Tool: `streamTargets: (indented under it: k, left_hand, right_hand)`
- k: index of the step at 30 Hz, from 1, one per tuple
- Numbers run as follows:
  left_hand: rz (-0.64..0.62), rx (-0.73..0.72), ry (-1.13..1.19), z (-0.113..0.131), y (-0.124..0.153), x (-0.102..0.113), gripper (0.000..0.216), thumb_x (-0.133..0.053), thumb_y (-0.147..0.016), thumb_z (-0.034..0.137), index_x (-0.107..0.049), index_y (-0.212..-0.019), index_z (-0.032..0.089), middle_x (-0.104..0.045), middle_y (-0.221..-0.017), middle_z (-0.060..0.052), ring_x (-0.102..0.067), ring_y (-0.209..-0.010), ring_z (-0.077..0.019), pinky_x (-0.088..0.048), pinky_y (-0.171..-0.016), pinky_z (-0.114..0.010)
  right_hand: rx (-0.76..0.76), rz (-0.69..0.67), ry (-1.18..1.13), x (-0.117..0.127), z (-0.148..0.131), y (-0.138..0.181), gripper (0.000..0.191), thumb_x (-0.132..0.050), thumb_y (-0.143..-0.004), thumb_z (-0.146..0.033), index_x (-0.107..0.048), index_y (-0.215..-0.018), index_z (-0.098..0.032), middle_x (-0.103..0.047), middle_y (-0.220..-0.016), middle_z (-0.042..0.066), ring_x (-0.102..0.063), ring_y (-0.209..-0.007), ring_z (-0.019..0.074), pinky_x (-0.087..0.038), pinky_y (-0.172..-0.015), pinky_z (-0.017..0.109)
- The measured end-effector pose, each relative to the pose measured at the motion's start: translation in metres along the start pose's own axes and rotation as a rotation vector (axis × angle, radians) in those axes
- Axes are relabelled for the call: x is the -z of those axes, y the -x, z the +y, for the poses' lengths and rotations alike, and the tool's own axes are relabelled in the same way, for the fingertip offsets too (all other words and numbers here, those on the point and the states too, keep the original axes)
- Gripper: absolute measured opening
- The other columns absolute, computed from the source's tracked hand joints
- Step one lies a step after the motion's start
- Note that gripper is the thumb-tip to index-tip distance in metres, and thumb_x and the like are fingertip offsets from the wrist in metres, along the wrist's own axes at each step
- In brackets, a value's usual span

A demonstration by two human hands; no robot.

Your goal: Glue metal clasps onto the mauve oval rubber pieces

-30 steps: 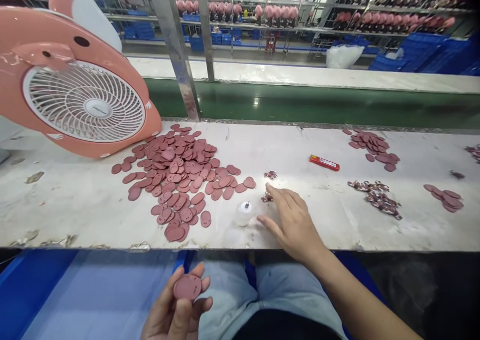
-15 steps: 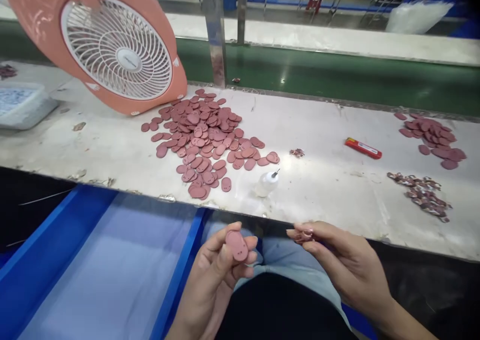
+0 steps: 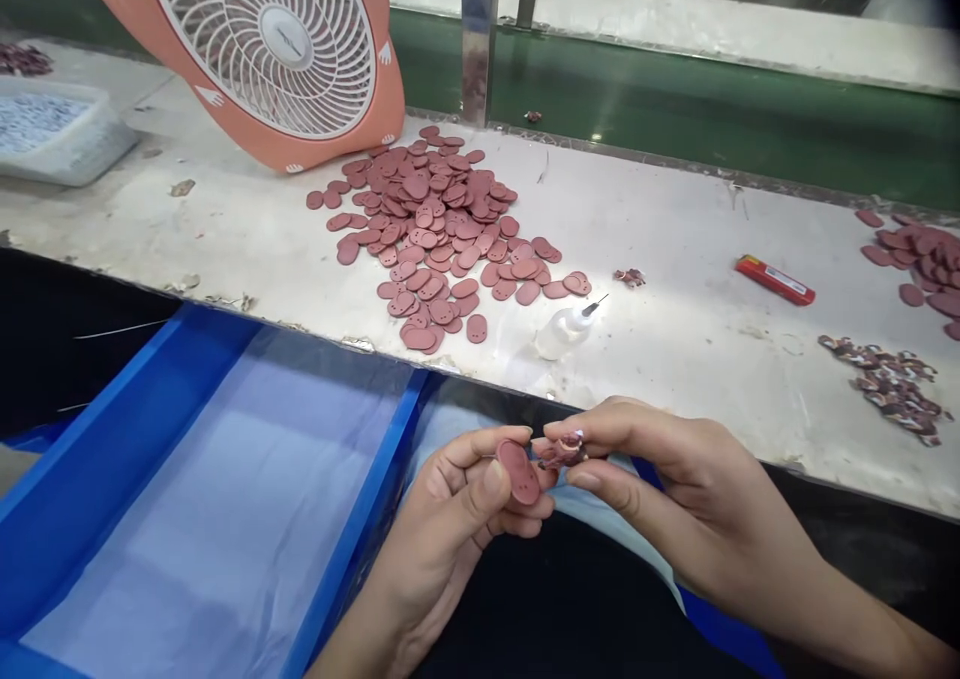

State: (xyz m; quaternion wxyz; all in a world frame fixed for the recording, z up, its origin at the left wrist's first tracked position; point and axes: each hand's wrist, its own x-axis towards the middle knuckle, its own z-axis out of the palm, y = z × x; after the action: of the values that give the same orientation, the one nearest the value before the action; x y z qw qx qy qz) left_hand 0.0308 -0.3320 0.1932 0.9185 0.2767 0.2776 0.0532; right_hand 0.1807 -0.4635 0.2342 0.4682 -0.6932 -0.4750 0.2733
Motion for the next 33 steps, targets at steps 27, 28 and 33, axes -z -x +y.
streamTargets:
  k: [27, 28, 33]
  left_hand:
    - [0.021, 0.053, 0.055, 0.0, -0.003, 0.001, 0.029, -0.085, -0.074, 0.035, -0.079, -0.096, 0.018, -0.075, -0.071, -0.002, -0.071, -0.063, -0.0114, -0.058, -0.061, -0.018]
    - [0.021, 0.054, 0.057, 0.0, -0.003, 0.001, 0.029, -0.085, -0.074, 0.035, -0.079, -0.096, 0.018, -0.075, -0.071, -0.002, -0.07, -0.062, -0.0113, -0.058, -0.062, -0.018]
    - [0.042, 0.049, 0.054, 0.0, -0.001, 0.002, 0.028, -0.085, -0.075, 0.035, -0.079, -0.096, 0.017, -0.076, -0.072, -0.003, -0.071, -0.063, -0.0115, -0.057, -0.062, -0.018]
  right_hand:
    - [0.272, -0.206, 0.147, 0.009, -0.002, -0.023, 0.026, -0.06, -0.099, -0.015, -0.065, -0.121, -0.027, -0.071, -0.089, -0.002, -0.062, -0.08, 0.0096, -0.051, -0.074, 0.021]
    - [0.273, -0.207, 0.149, 0.009, -0.002, -0.023, 0.024, -0.06, -0.098, -0.015, -0.065, -0.119, -0.026, -0.07, -0.089, -0.002, -0.062, -0.08, 0.0095, -0.051, -0.074, 0.021]
    - [0.268, -0.223, 0.163, 0.011, -0.003, -0.023, 0.015, -0.059, -0.098, -0.013, -0.068, -0.105, -0.022, -0.069, -0.086, 0.0, -0.063, -0.078, 0.0111, -0.052, -0.071, 0.023]
